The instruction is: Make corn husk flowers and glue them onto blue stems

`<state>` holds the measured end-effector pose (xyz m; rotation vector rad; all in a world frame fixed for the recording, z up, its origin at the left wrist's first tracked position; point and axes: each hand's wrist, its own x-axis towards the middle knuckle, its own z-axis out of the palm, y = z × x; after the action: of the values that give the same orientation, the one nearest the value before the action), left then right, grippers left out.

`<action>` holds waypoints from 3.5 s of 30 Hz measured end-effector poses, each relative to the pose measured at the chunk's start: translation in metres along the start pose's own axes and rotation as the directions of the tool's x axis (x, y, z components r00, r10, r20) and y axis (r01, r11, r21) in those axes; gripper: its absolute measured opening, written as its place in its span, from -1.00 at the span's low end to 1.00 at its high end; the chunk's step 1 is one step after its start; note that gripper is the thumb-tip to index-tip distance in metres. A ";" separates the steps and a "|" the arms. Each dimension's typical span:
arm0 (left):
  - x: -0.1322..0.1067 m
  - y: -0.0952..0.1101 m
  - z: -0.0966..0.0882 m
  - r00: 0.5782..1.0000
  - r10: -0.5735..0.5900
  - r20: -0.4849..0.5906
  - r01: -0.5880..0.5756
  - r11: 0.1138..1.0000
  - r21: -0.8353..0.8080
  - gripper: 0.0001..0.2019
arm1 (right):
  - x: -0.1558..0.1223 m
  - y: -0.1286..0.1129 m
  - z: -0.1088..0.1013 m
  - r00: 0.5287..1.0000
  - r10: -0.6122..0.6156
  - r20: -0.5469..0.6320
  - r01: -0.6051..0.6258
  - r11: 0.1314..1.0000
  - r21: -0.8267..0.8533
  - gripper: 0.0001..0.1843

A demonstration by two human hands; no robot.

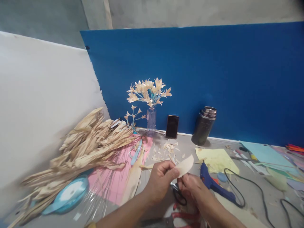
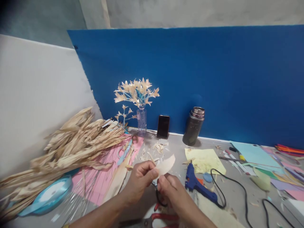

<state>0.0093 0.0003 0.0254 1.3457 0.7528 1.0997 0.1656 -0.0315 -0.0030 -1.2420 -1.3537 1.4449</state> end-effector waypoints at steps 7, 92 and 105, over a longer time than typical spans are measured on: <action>-0.004 -0.007 0.005 0.997 -0.058 0.049 0.054 0.995 0.080 -0.66 | -0.007 -0.013 0.002 0.995 -0.055 -0.087 0.040 0.986 -0.163 -0.27; -0.003 -0.003 0.008 1.000 -0.027 0.003 0.027 1.000 -0.013 -0.69 | -0.002 -0.014 0.002 0.990 -0.078 -0.115 0.085 0.995 0.056 -0.27; 0.005 0.005 -0.007 0.991 0.127 0.045 -0.131 0.987 0.095 -0.73 | -0.010 -0.035 -0.053 0.983 -0.153 0.104 0.050 0.760 0.648 -0.33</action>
<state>0.0039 0.0065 0.0300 1.5123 0.7067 1.1476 0.2161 -0.0246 0.0355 -0.6016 -0.8612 1.7471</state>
